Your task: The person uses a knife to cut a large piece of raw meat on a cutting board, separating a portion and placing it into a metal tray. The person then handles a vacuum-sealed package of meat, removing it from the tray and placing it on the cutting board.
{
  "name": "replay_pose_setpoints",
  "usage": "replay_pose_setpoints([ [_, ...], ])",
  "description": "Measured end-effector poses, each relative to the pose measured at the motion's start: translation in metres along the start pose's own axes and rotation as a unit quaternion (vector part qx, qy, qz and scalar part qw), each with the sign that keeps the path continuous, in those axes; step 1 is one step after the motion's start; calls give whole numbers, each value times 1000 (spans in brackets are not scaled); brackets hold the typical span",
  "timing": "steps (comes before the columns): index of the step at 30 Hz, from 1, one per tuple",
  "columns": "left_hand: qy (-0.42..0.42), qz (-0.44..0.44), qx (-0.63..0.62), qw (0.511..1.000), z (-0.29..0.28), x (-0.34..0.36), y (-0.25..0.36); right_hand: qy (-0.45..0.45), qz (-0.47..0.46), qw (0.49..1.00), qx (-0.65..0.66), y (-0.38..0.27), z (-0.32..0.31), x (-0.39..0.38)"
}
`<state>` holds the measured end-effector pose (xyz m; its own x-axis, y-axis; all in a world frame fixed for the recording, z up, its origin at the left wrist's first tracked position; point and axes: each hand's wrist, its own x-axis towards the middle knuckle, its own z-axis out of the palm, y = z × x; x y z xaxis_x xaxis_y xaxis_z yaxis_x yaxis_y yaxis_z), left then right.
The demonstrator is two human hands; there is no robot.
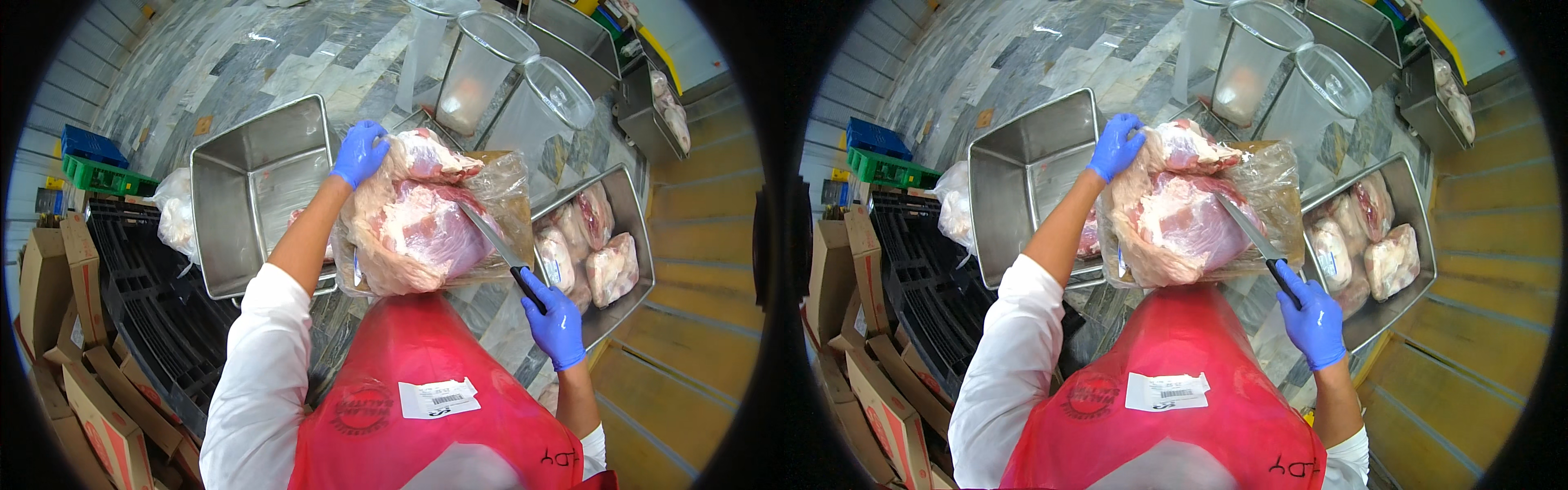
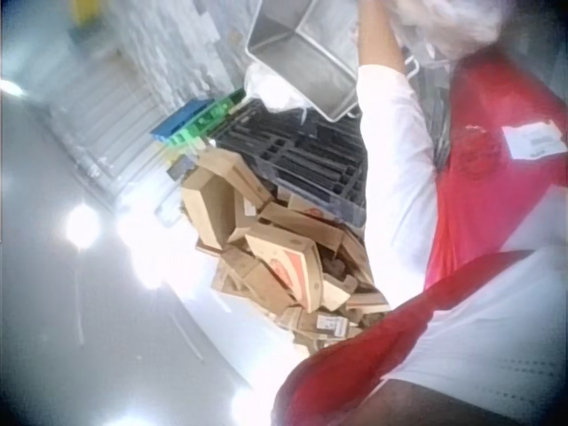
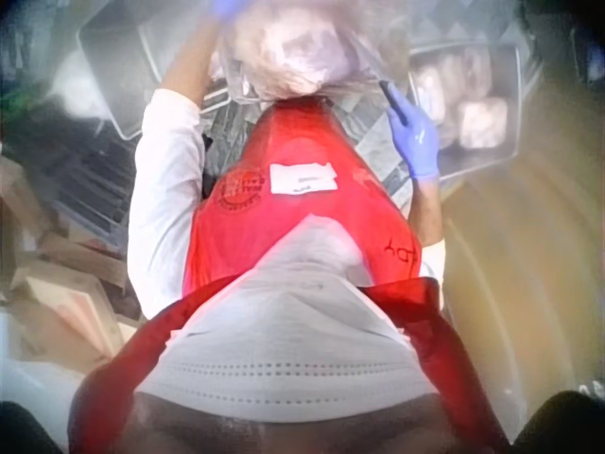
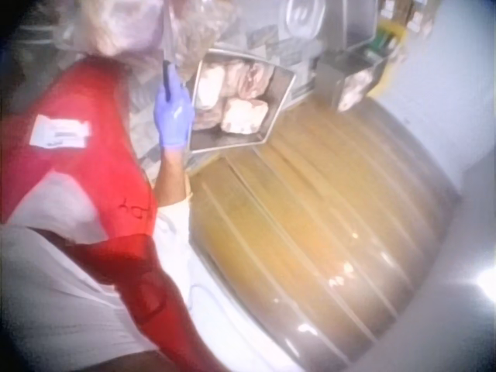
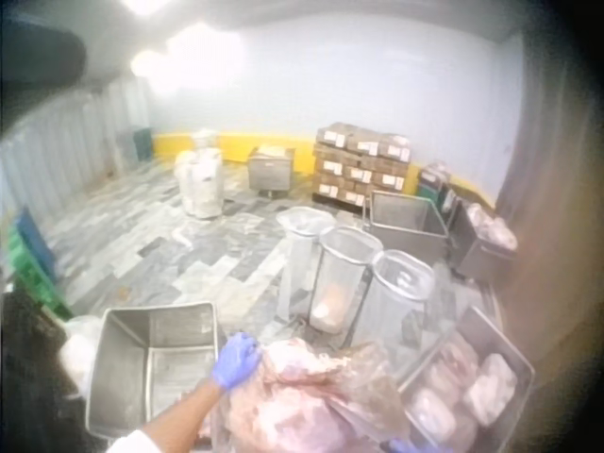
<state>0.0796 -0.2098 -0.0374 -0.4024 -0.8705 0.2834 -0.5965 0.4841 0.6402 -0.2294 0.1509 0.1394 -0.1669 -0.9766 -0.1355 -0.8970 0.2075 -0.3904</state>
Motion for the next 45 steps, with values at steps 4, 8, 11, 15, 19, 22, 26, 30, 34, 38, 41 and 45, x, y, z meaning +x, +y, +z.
replay_pose_setpoints([
  [4,-93,-173,-135,971,18,-2,-49,20,-29,999,-34,-4,-5,2],
  [8,-99,-206,-105,968,30,-12,-46,18,-70,997,-21,-36,-13,21],
  [11,-74,-238,-64,966,28,-27,-44,12,-136,990,-37,-59,-11,53],
  [15,-6,-266,-45,963,28,-46,-28,-12,-184,980,-78,-70,-14,93],
  [19,39,-285,-98,953,18,-53,-8,-105,-170,977,-78,-91,-47,126],
  [22,15,-293,-61,954,17,-51,-12,-164,-148,968,-116,-119,-70,146],
  [26,1,-302,-60,951,17,-44,-8,-199,-145,959,-139,-130,-82,167],
  [30,-8,-314,-70,947,15,-42,-12,-287,-99,946,-116,-144,-94,207],
  [34,2,-306,-67,950,24,-44,-16,-333,-143,928,-89,-149,-83,248],
  [38,16,-314,-59,947,29,-51,-10,-289,-130,940,-127,-151,-54,237],
  [41,33,-315,-46,947,30,-57,-12,-165,-182,958,-146,-134,-33,187],
  [45,66,-305,-9,950,34,-65,-18,-77,-161,962,-207,-121,1,134],
])
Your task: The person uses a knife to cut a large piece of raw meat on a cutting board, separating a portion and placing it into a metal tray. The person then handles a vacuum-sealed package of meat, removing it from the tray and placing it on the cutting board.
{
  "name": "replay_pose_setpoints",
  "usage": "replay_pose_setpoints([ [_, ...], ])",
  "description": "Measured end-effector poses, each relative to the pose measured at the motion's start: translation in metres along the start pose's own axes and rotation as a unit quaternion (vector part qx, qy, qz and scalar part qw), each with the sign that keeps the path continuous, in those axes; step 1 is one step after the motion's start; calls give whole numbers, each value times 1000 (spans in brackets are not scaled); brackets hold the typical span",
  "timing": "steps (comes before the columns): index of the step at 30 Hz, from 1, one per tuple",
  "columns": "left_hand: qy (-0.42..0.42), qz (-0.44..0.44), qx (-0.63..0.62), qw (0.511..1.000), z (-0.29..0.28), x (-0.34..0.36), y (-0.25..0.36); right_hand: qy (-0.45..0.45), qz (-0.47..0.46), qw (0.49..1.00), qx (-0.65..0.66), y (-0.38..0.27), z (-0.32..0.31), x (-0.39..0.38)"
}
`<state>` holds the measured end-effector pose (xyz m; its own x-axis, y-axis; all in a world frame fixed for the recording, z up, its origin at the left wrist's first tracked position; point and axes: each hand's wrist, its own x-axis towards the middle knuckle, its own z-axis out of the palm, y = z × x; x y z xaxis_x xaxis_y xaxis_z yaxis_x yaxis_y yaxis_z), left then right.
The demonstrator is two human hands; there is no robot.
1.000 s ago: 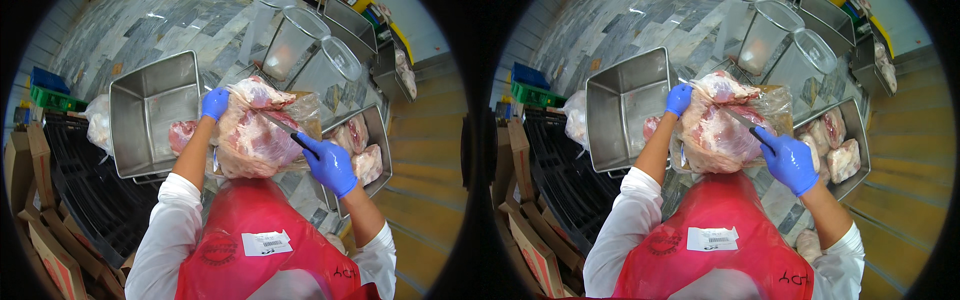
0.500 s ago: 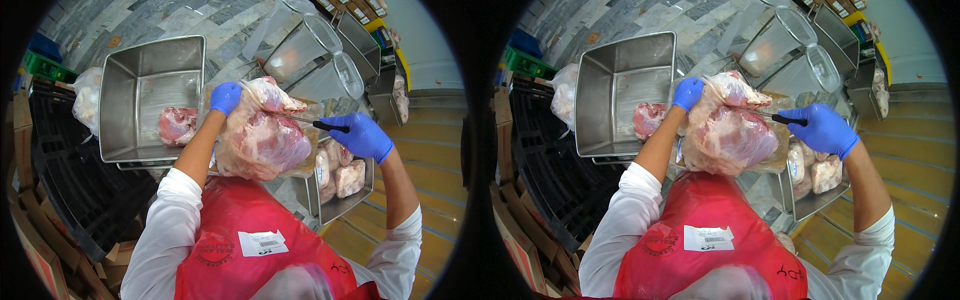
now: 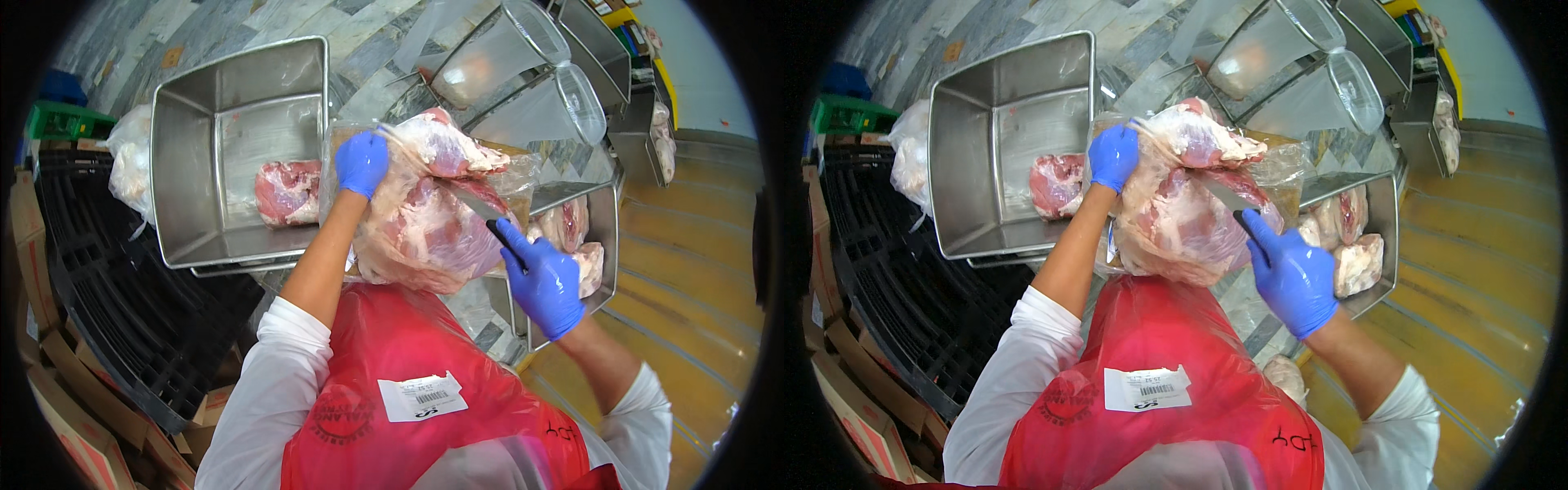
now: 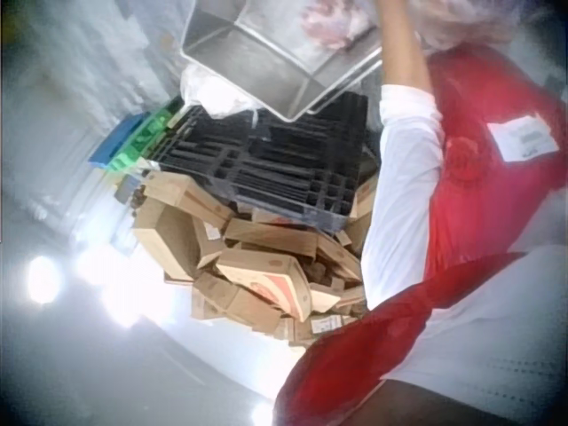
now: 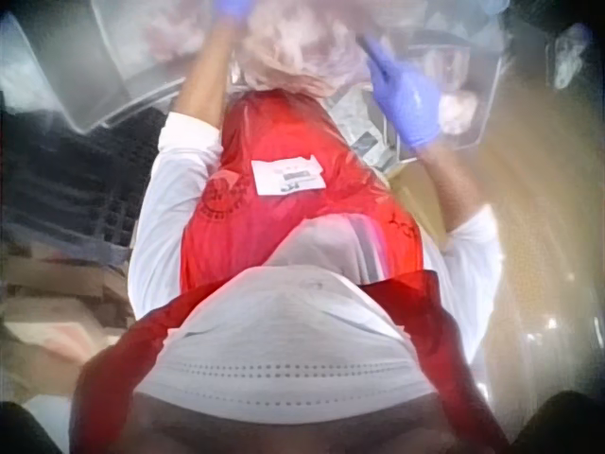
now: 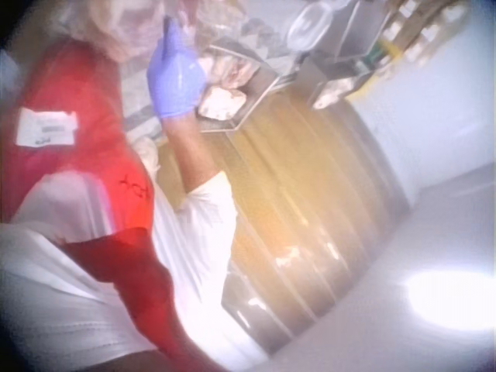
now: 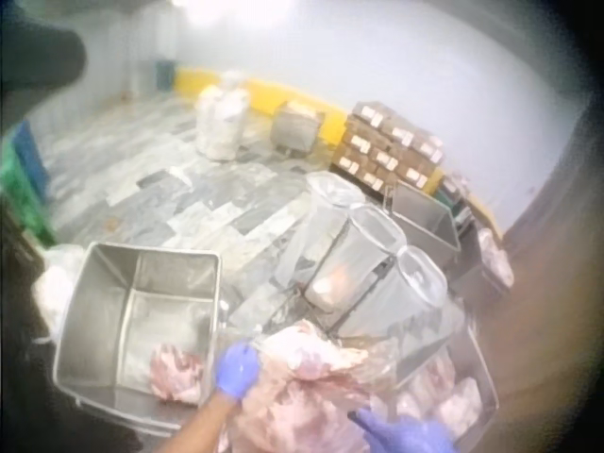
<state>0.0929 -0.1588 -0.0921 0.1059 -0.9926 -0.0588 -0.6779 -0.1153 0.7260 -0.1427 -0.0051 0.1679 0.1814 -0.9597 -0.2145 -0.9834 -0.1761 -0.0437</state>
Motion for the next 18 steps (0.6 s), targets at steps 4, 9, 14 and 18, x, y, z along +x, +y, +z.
replay_pose_setpoints([
  [4,-15,34,73,997,8,7,-6,41,51,998,2,-10,35,-32],
  [9,-41,14,86,995,10,16,4,111,76,990,30,-8,79,-55],
  [14,-44,-3,100,994,3,20,7,168,85,981,45,-7,112,-65],
  [18,-49,-9,103,993,9,22,2,181,97,978,43,-8,130,-71],
])
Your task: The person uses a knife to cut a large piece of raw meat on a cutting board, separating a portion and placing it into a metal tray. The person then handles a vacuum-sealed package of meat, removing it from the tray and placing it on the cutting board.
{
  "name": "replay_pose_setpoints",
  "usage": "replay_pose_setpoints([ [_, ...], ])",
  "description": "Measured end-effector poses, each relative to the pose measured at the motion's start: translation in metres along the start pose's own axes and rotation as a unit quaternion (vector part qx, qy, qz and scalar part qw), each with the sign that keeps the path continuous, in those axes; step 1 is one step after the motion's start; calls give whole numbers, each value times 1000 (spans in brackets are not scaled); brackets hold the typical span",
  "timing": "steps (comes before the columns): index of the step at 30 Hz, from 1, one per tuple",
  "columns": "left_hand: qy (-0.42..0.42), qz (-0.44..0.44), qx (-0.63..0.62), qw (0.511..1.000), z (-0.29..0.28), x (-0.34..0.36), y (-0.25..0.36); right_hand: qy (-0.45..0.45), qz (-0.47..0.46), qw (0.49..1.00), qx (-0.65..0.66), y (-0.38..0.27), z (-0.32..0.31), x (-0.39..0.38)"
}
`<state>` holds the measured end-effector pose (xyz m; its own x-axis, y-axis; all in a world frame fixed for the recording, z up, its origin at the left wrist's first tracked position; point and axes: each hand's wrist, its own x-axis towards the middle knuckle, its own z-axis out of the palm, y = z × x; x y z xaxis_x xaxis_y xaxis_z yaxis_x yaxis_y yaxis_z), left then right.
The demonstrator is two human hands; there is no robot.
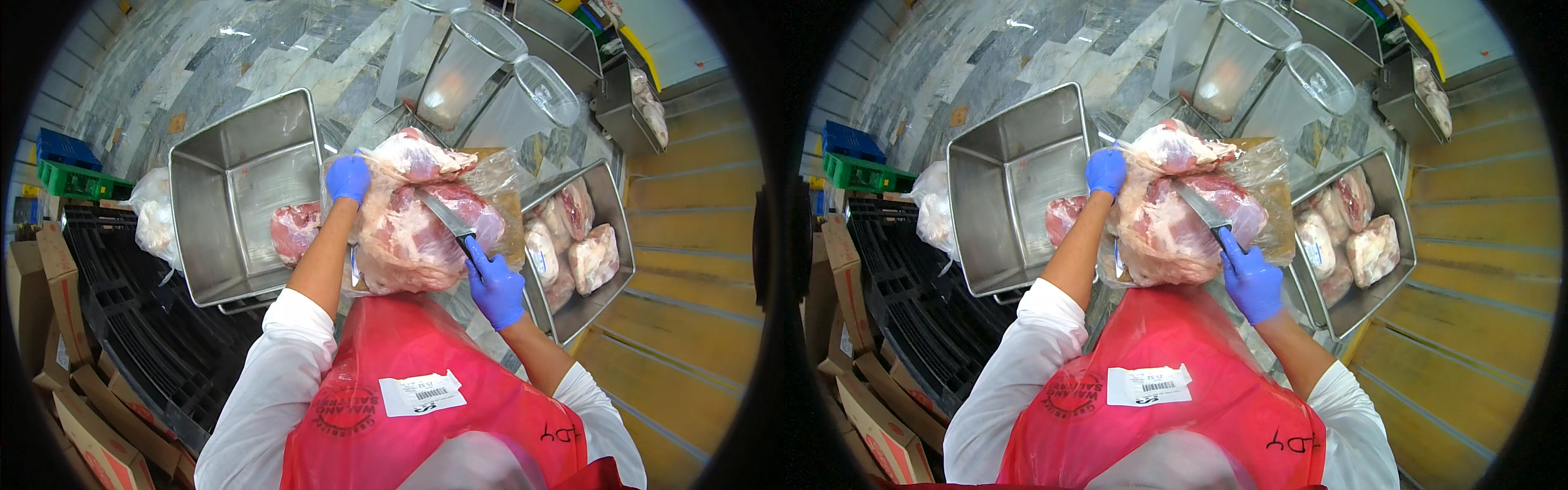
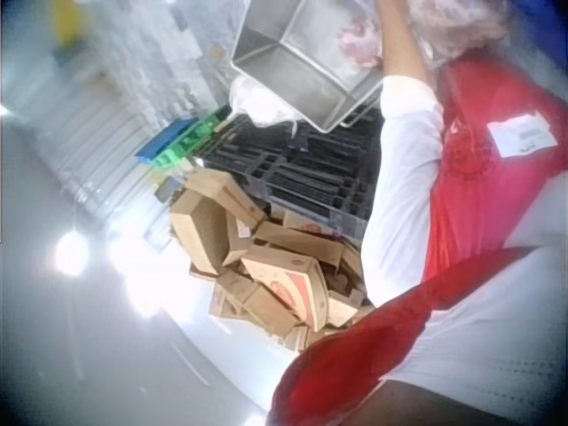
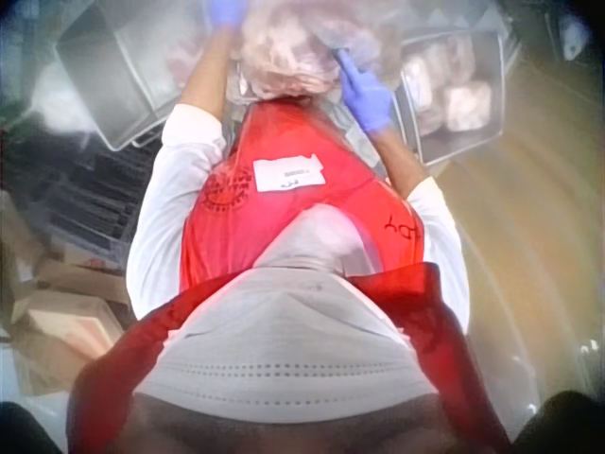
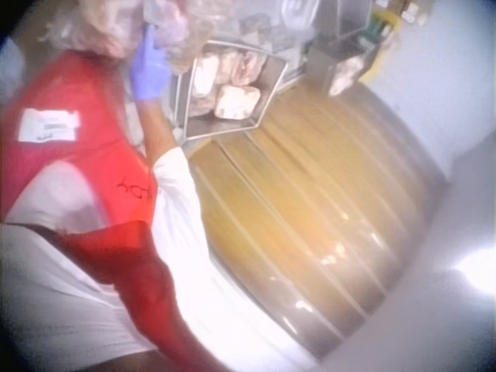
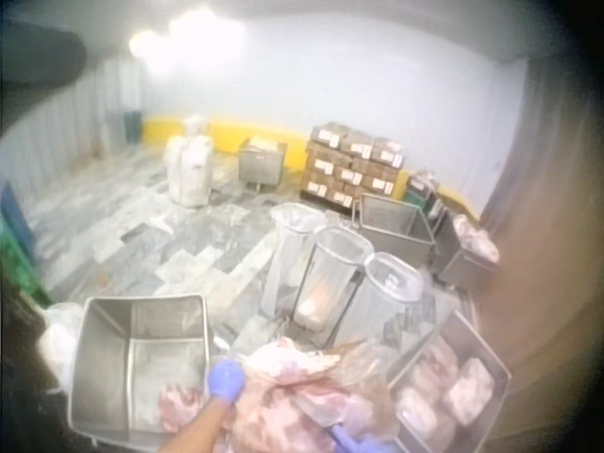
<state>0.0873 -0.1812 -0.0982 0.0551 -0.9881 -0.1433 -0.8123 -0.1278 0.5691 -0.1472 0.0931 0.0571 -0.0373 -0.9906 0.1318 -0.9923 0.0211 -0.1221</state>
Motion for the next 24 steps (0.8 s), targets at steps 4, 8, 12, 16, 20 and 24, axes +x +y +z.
replay_pose_setpoints([
  [4,17,-15,-3,1000,5,7,-11,14,-8,1000,-1,4,17,-9],
  [8,6,-42,-5,999,2,3,1,26,-10,999,-34,9,36,-27],
  [12,10,-50,9,999,-4,2,0,35,-6,999,-10,11,54,-31],
  [16,11,-101,-21,995,-18,-9,24,45,1,999,-8,16,70,-41],
  [20,19,-98,-27,995,-17,-8,20,48,-2,999,10,14,63,-39],
  [24,34,-72,-38,996,-12,-7,8,-81,-27,996,29,3,-36,1],
])
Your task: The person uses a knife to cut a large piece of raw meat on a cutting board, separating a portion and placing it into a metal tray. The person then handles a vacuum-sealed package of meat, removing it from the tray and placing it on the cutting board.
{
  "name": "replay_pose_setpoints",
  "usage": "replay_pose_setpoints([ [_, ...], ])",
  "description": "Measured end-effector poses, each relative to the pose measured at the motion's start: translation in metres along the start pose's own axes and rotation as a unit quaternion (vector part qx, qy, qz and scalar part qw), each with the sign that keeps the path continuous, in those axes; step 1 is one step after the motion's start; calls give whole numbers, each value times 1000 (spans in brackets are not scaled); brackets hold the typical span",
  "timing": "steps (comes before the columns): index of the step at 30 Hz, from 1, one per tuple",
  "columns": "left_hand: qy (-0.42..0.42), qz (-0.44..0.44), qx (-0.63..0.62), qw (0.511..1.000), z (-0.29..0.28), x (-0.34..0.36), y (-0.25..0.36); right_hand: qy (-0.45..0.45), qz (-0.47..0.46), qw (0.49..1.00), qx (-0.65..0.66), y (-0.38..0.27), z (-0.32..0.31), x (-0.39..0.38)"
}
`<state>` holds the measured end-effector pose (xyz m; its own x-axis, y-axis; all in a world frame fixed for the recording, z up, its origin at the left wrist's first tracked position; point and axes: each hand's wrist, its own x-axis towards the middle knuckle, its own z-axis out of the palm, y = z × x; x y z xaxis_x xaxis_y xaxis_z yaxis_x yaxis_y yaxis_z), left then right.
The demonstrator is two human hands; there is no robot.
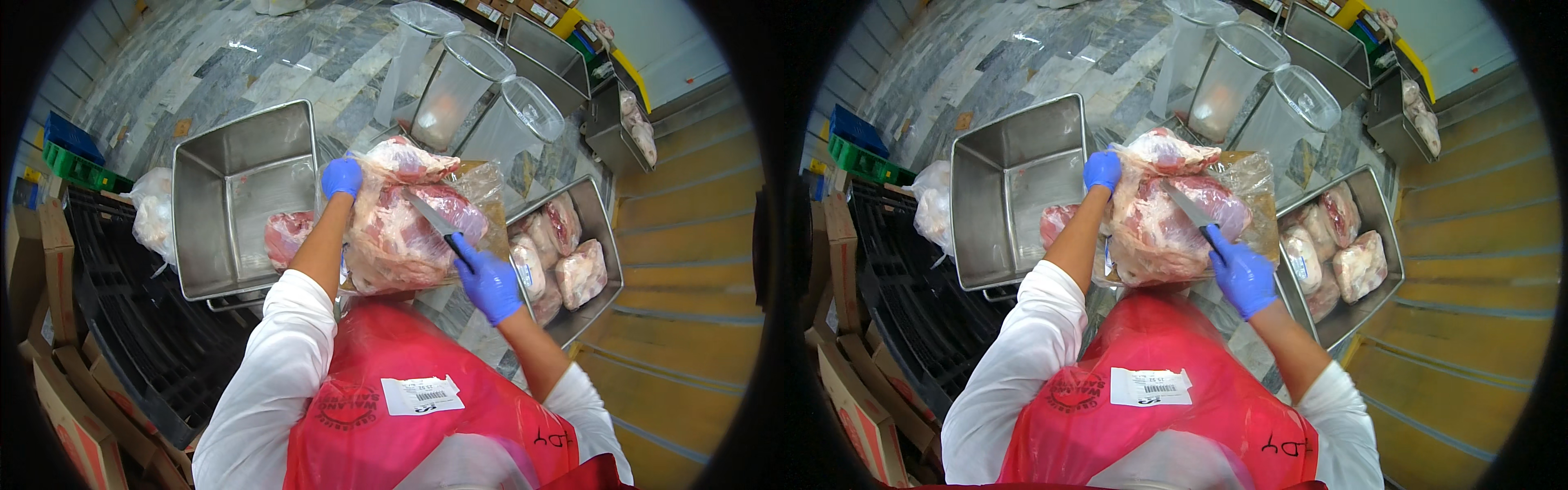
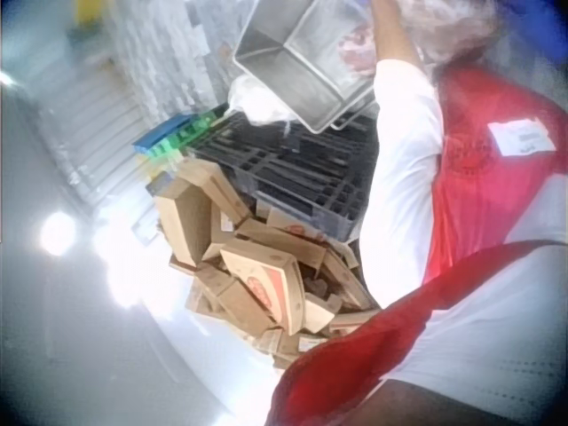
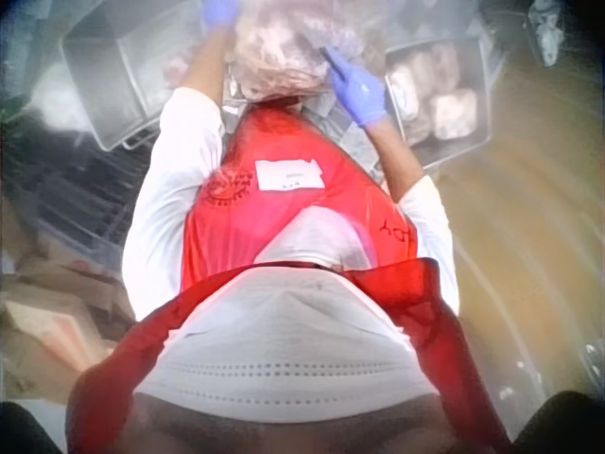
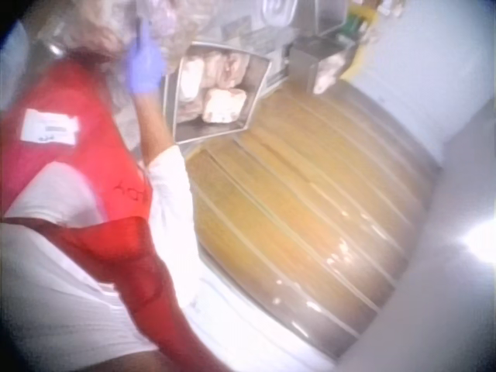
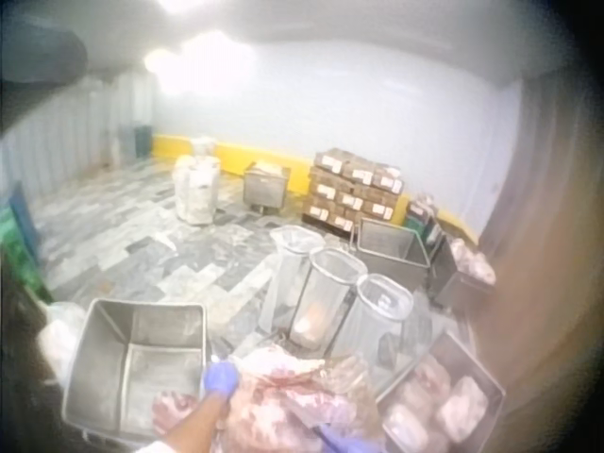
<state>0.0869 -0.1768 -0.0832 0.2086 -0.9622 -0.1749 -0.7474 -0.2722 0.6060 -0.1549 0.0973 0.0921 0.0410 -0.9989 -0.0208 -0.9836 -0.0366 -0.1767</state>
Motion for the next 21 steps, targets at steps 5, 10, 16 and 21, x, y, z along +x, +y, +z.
replay_pose_setpoints([
  [5,12,37,-22,999,3,-7,2,-101,1,995,-16,12,-113,42],
  [10,4,30,-27,999,-1,-12,5,-179,-56,981,-50,23,-145,106],
  [16,8,18,-10,1000,4,-8,-1,-321,-25,947,-20,2,-171,184],
  [21,-7,-3,-27,1000,6,-13,-3,-360,-40,931,-45,-12,-159,207],
])
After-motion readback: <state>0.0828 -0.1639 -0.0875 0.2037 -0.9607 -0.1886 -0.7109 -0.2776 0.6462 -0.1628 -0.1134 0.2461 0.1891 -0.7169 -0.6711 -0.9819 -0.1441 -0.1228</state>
